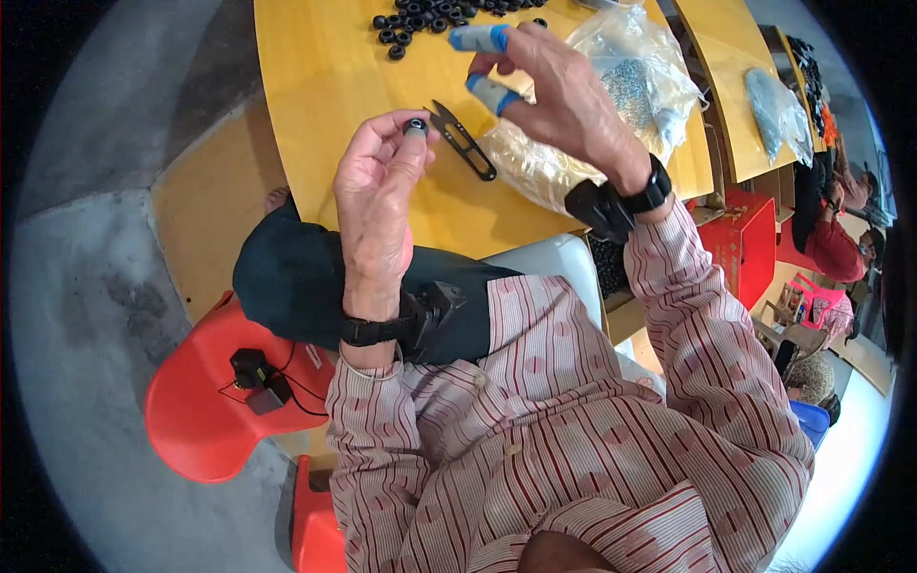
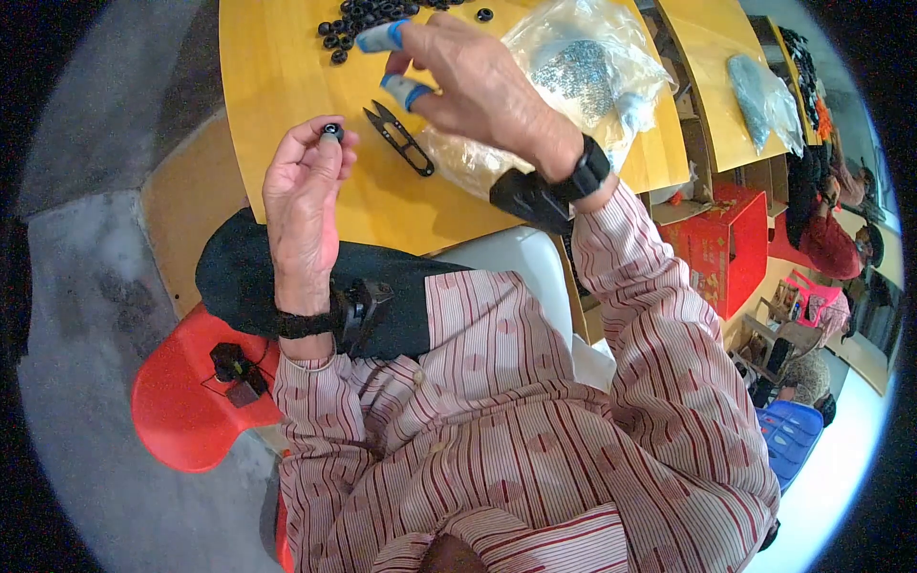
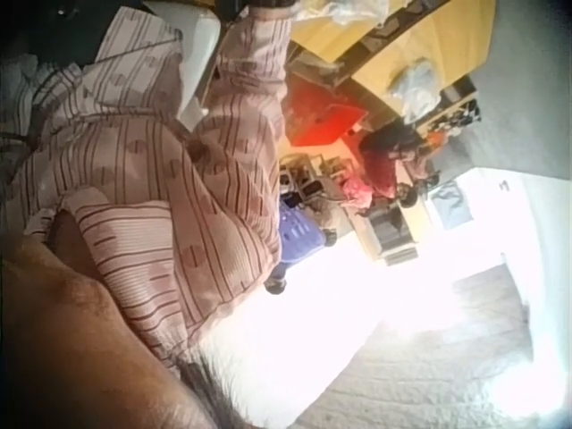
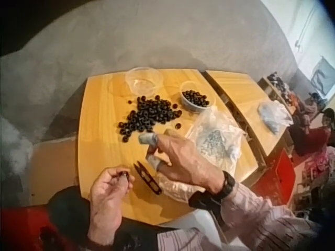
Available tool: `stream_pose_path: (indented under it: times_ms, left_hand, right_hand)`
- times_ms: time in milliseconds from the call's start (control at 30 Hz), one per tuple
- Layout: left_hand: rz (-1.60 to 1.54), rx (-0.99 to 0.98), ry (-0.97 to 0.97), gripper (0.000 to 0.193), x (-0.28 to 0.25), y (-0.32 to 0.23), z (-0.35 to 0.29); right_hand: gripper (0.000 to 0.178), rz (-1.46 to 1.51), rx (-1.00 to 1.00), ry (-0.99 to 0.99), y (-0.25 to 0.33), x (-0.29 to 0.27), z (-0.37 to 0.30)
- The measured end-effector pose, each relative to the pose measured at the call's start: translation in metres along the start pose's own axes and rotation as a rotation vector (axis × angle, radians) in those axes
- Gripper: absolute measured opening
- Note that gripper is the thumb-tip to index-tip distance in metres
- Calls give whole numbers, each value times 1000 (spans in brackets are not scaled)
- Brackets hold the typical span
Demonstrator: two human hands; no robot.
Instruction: The person assembles plastic cord locks by picking up components from the table and pressing the pieces together by hand.
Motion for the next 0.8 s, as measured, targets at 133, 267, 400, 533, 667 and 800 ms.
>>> stream_pose_path:
  times_ms: [133, 267, 400, 533, 667, 800]
  left_hand:
    - [49, 49, -3, 22, 1, 3, 1]
    - [48, 73, 28, 19, 1, 0, -1]
    - [19, 52, 44, 17, 3, 2, -1]
    - [-13, 41, 33, 18, 3, 2, -1]
    - [-28, 7, 21, 20, 0, 1, -1]
    - [-49, -1, -25, 18, 0, 3, -1]
  right_hand:
    - [45, 54, -49, 47, 18, 1, -7]
    - [31, 108, -30, 78, 29, 4, -8]
    - [33, 92, -44, 91, 29, 6, -12]
    - [46, 75, -109, 46, 30, 10, -16]
    - [48, 78, -159, -31, 36, 14, -20]
    - [26, -38, -220, -37, 48, 13, -20]
Point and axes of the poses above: each hand's wrist, its own z-axis towards the middle knuckle, its own x-axis out of the palm, y = z × x, the point moved 3 cm from there along z, towards the middle knuckle, and after that the axes turned 9 degrees about -y, right-handed, at the moved point
